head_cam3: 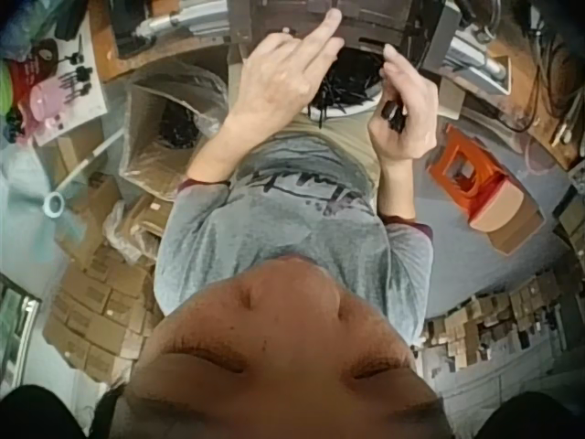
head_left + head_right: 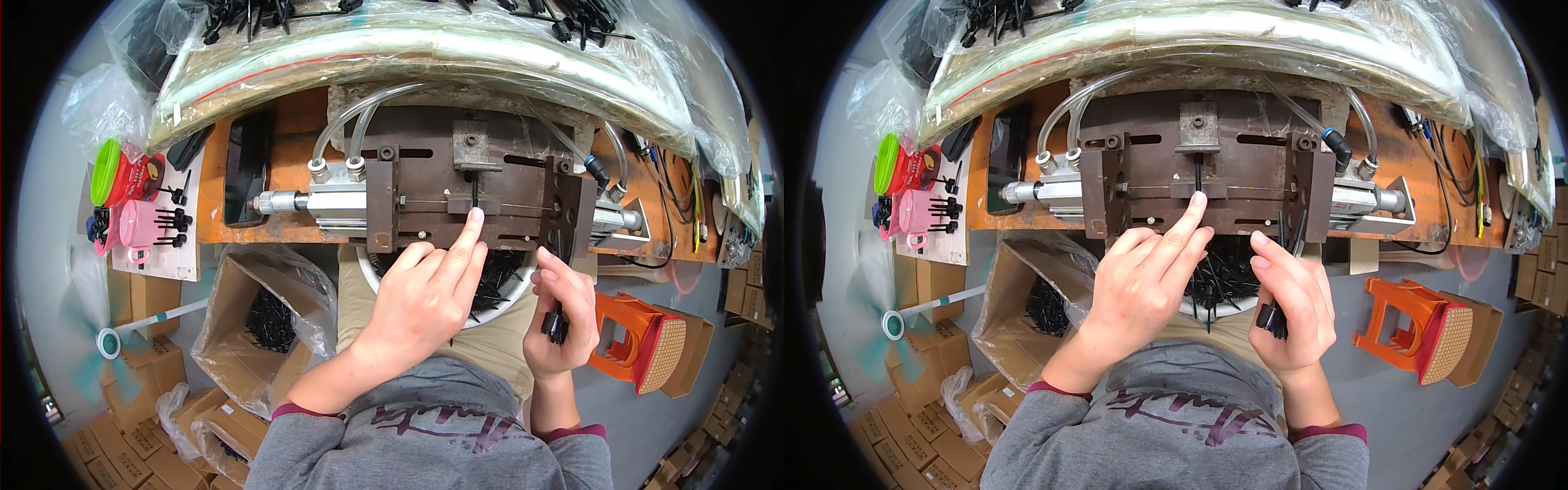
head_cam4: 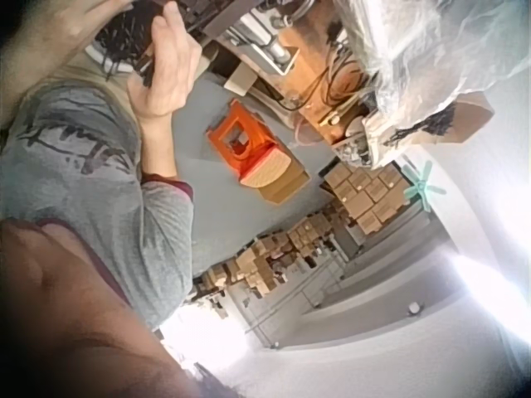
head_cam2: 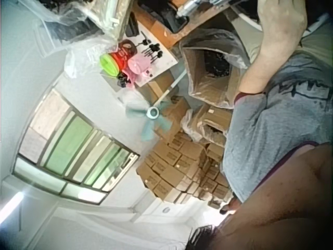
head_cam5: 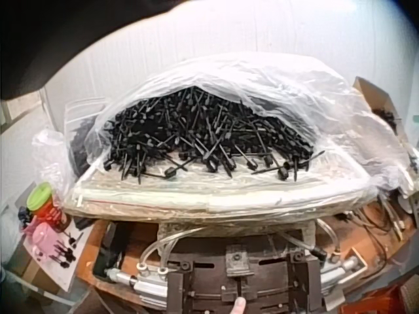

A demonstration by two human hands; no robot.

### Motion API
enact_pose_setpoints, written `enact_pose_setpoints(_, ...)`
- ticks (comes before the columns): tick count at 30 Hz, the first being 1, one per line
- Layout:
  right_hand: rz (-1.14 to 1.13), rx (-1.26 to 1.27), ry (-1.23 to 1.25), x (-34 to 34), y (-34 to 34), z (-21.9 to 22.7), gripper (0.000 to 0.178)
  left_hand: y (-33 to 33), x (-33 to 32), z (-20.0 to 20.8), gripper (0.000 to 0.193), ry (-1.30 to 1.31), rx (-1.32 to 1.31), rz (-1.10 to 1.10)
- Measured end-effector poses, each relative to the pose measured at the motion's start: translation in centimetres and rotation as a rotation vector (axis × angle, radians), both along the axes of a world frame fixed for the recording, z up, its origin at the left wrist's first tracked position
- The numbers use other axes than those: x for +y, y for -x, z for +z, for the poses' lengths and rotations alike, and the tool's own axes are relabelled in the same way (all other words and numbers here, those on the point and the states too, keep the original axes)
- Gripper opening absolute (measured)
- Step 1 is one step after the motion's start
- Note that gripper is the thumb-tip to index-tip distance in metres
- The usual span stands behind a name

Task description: Manually assembling or sorting small black plastic components using a workbench machine.

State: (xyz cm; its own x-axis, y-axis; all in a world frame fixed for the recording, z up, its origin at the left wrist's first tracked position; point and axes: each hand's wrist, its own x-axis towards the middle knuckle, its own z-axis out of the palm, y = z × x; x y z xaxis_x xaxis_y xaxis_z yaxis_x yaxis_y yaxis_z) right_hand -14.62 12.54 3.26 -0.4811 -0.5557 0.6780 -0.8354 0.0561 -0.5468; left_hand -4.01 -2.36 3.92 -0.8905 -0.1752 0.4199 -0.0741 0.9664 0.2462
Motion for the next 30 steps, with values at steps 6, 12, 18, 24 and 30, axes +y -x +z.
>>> enact_pose_setpoints(6, 0.001, 0.043, -0.079, 0.0, 0.1, 0.7, 0.052, 0.0, -0.1, 0.0, 0.026, -0.056, 0.038, -0.002)
enact_pose_setpoints(12, 0.043, 0.116, -0.075, -0.9, -0.1, 0.3, 0.047, -1.1, 1.1, 1.7, 0.033, -0.886, 0.219, -0.251)
enact_pose_setpoints(18, 0.023, 0.175, -0.066, -2.0, -1.0, 1.0, 0.043, -1.2, 0.9, 1.5, 0.033, -0.873, 0.267, -0.247)
enact_pose_setpoints(24, 0.006, 0.041, -0.028, -1.1, -0.1, 0.4, 0.037, -1.0, 0.3, 0.6, 0.038, -0.368, 0.204, -0.010)
enact_pose_setpoints(30, 0.077, -0.044, 0.000, -0.6, -0.5, 0.1, 0.043, -0.2, 0.0, -0.9, 0.027, -0.122, 0.147, 0.009)
